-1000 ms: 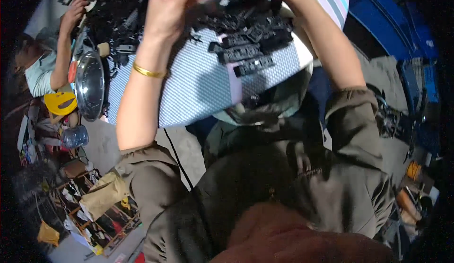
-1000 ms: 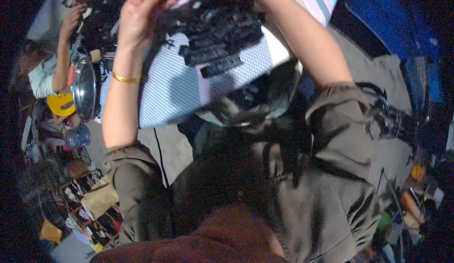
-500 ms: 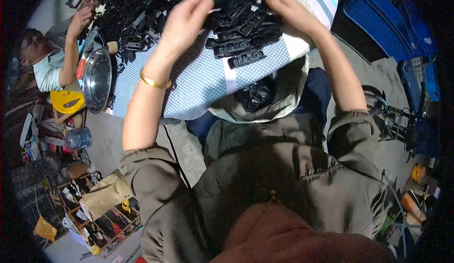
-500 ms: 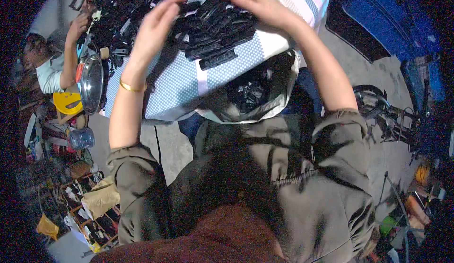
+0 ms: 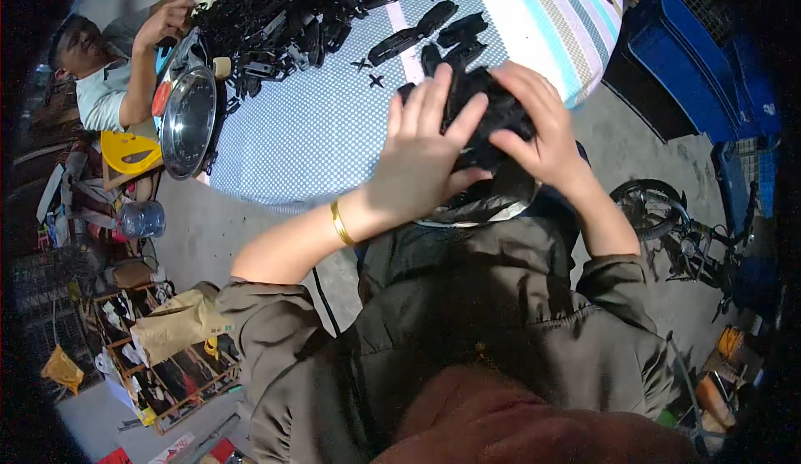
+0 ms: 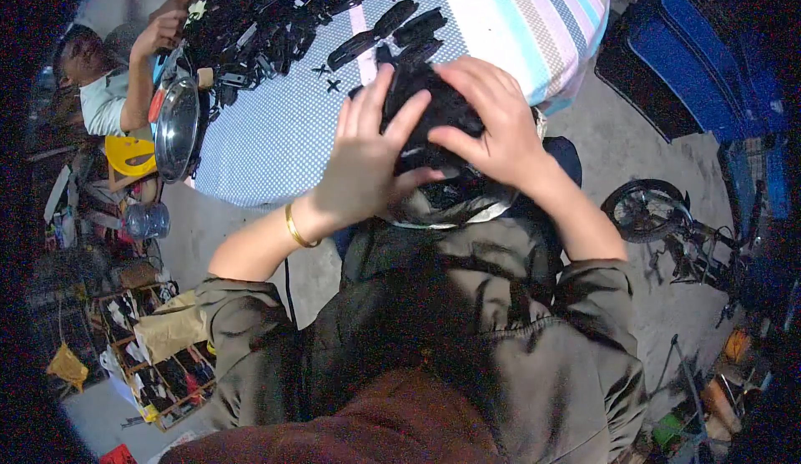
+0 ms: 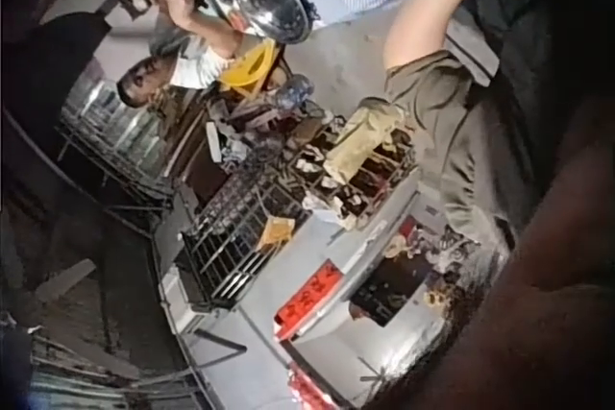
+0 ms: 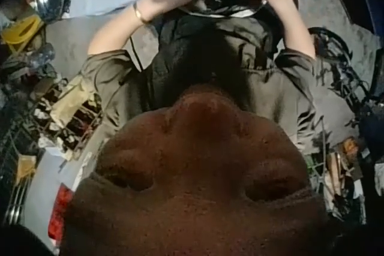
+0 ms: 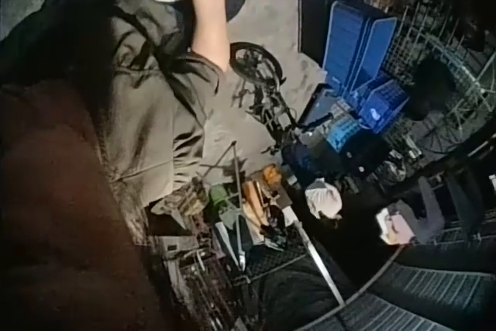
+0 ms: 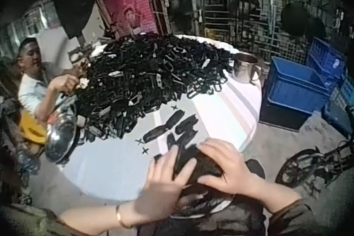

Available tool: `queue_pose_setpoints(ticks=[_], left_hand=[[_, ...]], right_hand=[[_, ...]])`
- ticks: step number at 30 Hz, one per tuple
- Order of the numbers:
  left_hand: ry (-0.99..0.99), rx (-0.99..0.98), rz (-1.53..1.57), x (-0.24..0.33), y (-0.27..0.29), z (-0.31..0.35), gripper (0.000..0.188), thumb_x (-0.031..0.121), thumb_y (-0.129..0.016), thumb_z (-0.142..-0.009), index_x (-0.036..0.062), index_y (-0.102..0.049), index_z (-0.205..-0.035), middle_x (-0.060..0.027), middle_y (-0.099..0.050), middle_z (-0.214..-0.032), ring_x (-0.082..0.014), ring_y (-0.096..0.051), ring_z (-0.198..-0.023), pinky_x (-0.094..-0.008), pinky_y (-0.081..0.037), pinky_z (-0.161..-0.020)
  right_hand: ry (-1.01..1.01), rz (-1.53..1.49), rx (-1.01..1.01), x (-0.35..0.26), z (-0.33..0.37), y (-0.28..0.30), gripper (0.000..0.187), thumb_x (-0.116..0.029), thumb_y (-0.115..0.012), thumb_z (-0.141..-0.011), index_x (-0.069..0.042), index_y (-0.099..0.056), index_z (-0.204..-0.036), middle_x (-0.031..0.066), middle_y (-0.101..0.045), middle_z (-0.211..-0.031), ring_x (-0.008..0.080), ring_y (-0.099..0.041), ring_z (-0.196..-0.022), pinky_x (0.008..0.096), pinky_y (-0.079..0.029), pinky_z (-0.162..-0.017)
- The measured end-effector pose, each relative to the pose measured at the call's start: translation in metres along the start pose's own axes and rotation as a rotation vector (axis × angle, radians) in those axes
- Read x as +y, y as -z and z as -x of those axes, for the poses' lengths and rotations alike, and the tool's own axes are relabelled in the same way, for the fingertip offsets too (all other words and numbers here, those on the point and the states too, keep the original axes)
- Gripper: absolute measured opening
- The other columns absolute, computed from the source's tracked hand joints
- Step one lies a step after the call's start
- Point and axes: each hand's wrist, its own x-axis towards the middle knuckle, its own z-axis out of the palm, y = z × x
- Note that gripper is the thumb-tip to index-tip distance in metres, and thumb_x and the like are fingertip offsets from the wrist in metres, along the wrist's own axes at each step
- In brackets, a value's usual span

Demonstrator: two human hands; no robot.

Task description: Sorting and inspecting a large pile of black plastic clips on a workbench.

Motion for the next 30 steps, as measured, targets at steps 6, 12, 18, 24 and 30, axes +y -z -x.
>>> queue_pose_setpoints(ticks=[6, 12, 18, 24, 30], left_hand=[[-0.135, 0.017, -0.047, 0.009, -0.019, 0.020, 0.064, 0.034, -0.069, -0.066, 0.0135, -0.046, -0.122, -0.0281, -0.029, -0.130, -0.0358, -0.040, -0.114, -0.0505, -0.029, -0.090], [-0.411, -0.080, -0.041, 0.021, -0.026, 0.042, 0.038, 0.033, -0.061, -0.072, 0.0176, -0.053, -0.106, -0.0135, -0.043, -0.127, -0.0310, -0.039, -0.120, -0.0627, -0.018, -0.093], [-0.580, -0.135, 0.154, 0.005, -0.003, 0.026, 0.019, 0.028, -0.056, -0.078, 0.0107, -0.054, -0.084, -0.0145, -0.045, -0.119, -0.0301, -0.035, -0.121, -0.0689, -0.025, -0.087], [-0.147, 0.066, -0.073, -0.041, 0.016, -0.029, 0.043, 0.039, -0.061, -0.075, 0.0086, -0.054, -0.105, -0.0176, -0.042, -0.124, -0.0352, -0.027, -0.125, -0.0641, -0.017, -0.094], [0.223, -0.022, -0.042, -0.061, -0.007, -0.040, 0.082, 0.053, -0.058, -0.073, -0.0001, -0.030, -0.129, -0.0286, -0.030, -0.129, -0.0436, -0.024, -0.123, -0.0583, -0.014, -0.099]], right_hand=[[-0.059, 0.026, -0.056, -0.022, 0.043, 0.005, 0.057, -0.026, -0.062, -0.075, 0.002, -0.043, -0.121, 0.0219, -0.041, -0.126, 0.0407, -0.038, -0.117, 0.0455, -0.032, -0.096], [-0.078, -0.011, -0.150, -0.037, 0.075, 0.014, 0.052, -0.024, -0.070, -0.068, 0.000, -0.049, -0.108, 0.0239, -0.039, -0.125, 0.0429, -0.040, -0.113, 0.0454, -0.037, -0.092], [0.011, -0.049, -0.215, -0.022, 0.058, 0.026, 0.024, -0.022, -0.072, -0.065, -0.002, -0.058, -0.069, 0.0102, -0.060, -0.077, 0.0255, -0.059, -0.070, 0.0330, -0.047, -0.059], [0.126, -0.010, 0.064, 0.006, -0.016, 0.015, 0.022, -0.015, -0.068, -0.069, -0.001, -0.060, -0.084, 0.0127, -0.060, -0.086, 0.0276, -0.057, -0.080, 0.0349, -0.046, -0.071], [0.089, 0.212, -0.067, 0.056, -0.081, -0.035, 0.044, -0.028, -0.056, -0.081, -0.001, -0.049, -0.116, 0.0189, -0.045, -0.121, 0.0328, -0.041, -0.113, 0.0388, -0.033, -0.095]])
